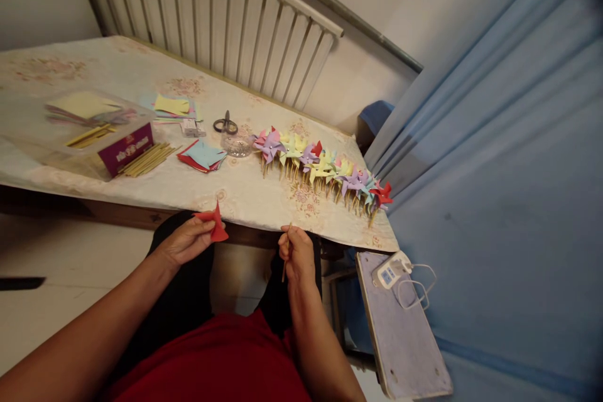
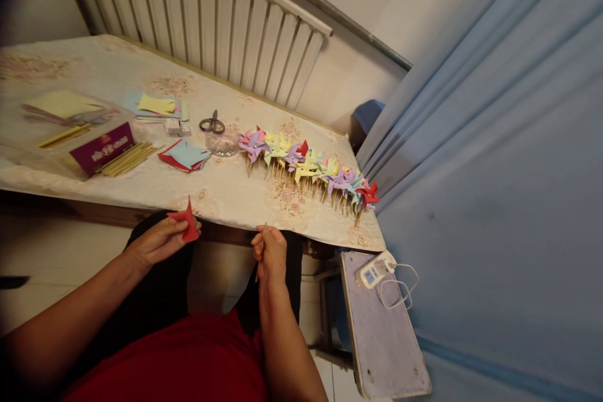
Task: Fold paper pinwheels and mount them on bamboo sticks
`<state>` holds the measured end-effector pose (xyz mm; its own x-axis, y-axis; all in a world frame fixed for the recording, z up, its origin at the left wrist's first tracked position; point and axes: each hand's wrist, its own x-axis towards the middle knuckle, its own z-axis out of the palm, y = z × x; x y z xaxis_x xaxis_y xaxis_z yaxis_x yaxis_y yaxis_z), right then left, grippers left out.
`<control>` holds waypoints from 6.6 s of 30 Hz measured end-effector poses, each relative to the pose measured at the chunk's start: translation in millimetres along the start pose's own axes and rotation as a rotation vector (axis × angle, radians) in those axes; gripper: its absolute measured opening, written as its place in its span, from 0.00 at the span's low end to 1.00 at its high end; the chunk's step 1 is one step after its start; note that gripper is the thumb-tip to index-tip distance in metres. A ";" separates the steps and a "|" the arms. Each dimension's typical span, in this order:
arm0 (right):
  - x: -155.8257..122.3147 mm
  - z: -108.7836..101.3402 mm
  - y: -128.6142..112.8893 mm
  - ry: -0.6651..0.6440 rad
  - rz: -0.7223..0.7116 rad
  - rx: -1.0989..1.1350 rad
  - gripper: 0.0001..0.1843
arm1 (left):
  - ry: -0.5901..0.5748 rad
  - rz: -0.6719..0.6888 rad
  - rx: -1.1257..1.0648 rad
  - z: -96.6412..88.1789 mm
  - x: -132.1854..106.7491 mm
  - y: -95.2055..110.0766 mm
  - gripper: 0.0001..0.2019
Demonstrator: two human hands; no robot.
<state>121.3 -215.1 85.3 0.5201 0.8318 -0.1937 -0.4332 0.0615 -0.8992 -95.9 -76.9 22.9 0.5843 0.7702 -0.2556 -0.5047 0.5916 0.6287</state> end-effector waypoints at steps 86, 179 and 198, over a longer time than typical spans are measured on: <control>-25.4 23.2 -34.6 0.020 -0.143 -0.073 0.15 | 0.100 0.003 -0.003 12.9 -7.9 5.6 0.10; -76.3 76.6 -26.4 -0.104 -0.180 -0.289 0.08 | -0.417 0.009 -0.138 115.0 -47.5 -7.6 0.15; -74.5 76.2 -24.6 -0.118 -0.223 -0.265 0.07 | -0.429 0.028 -0.091 115.3 -48.3 -6.2 0.15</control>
<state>37.2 -236.5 151.7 0.4851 0.8729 0.0515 -0.1051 0.1167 -0.9876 -47.7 -145.2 116.0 0.7709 0.6288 0.1013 -0.5671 0.6052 0.5586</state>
